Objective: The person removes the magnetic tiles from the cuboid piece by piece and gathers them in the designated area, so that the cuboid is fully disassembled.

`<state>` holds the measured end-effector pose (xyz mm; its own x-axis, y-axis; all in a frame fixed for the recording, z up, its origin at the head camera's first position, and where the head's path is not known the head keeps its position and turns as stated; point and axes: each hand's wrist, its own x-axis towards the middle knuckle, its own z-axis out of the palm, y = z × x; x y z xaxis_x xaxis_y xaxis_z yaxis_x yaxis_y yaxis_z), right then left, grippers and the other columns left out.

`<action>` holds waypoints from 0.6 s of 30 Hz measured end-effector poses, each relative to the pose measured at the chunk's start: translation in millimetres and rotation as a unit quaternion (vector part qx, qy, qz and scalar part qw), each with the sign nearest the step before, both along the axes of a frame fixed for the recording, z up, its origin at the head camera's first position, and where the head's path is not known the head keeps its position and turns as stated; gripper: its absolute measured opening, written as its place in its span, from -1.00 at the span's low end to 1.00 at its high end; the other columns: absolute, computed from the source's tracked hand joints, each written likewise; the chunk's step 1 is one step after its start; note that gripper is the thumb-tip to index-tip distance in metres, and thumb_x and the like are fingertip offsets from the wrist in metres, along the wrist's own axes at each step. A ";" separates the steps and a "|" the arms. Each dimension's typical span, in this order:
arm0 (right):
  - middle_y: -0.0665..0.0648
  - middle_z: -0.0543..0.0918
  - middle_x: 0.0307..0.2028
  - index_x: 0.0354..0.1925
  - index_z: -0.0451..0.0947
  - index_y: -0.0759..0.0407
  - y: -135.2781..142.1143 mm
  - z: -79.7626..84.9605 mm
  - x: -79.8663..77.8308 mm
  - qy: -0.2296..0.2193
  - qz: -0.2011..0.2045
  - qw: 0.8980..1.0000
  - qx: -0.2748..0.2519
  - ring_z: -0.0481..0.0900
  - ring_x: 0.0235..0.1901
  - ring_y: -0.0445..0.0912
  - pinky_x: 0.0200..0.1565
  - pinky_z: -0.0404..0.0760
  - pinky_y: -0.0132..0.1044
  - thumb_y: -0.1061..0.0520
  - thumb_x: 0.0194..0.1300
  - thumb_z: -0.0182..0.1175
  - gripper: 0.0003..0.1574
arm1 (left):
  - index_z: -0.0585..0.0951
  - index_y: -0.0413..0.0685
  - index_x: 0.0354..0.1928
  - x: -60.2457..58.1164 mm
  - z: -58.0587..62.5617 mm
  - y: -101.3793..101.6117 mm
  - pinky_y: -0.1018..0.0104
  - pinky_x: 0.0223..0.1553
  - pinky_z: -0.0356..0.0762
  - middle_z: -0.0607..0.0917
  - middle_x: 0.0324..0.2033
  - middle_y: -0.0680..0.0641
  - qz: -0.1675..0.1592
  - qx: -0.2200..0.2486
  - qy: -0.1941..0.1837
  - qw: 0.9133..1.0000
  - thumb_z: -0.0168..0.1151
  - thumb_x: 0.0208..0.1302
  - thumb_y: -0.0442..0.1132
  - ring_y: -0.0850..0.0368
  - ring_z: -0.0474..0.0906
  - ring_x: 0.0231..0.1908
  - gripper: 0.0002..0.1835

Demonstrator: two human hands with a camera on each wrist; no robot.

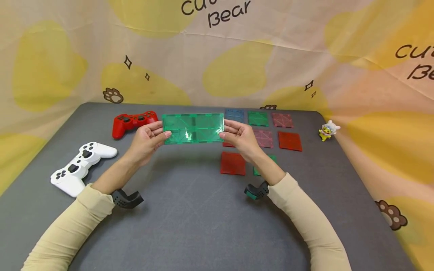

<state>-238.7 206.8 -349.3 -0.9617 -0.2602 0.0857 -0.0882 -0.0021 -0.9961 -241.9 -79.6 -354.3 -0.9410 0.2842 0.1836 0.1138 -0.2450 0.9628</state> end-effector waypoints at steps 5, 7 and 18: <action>0.39 0.15 0.32 0.35 0.01 0.41 8.1 -0.1 6.6 0.001 -0.019 0.999 -0.026 0.39 0.20 -0.15 -0.10 0.52 -0.51 0.43 0.23 0.01 -0.25 | 0.23 -0.53 0.21 6.2 -1.1 6.1 0.39 -0.23 0.58 0.68 -0.26 0.12 -0.007 0.025 -0.003 1.000 0.02 0.22 -0.52 0.27 0.66 -0.28 -0.50; 0.37 0.12 0.34 0.35 -0.01 0.40 17.2 1.0 8.3 0.002 -0.041 0.998 -0.044 0.41 0.18 -0.15 -0.17 0.53 -0.55 0.41 0.23 0.03 -0.23 | 0.23 -0.54 0.20 6.0 -2.3 7.4 0.39 -0.24 0.58 0.70 -0.27 0.11 -0.005 0.041 -0.007 0.999 0.01 0.23 -0.53 0.26 0.67 -0.29 -0.51; 0.44 -0.09 0.33 0.36 -0.15 0.44 125.0 2.3 24.7 -0.016 -0.114 0.993 -0.029 0.58 -0.20 -0.47 -0.23 0.54 -0.58 0.30 0.20 0.15 -0.07 | 0.20 -0.56 0.21 2.8 -8.4 2.0 0.42 -0.25 0.57 0.70 -0.31 0.12 0.005 0.028 -0.050 0.998 0.02 0.24 -0.51 0.29 0.67 -0.33 -0.49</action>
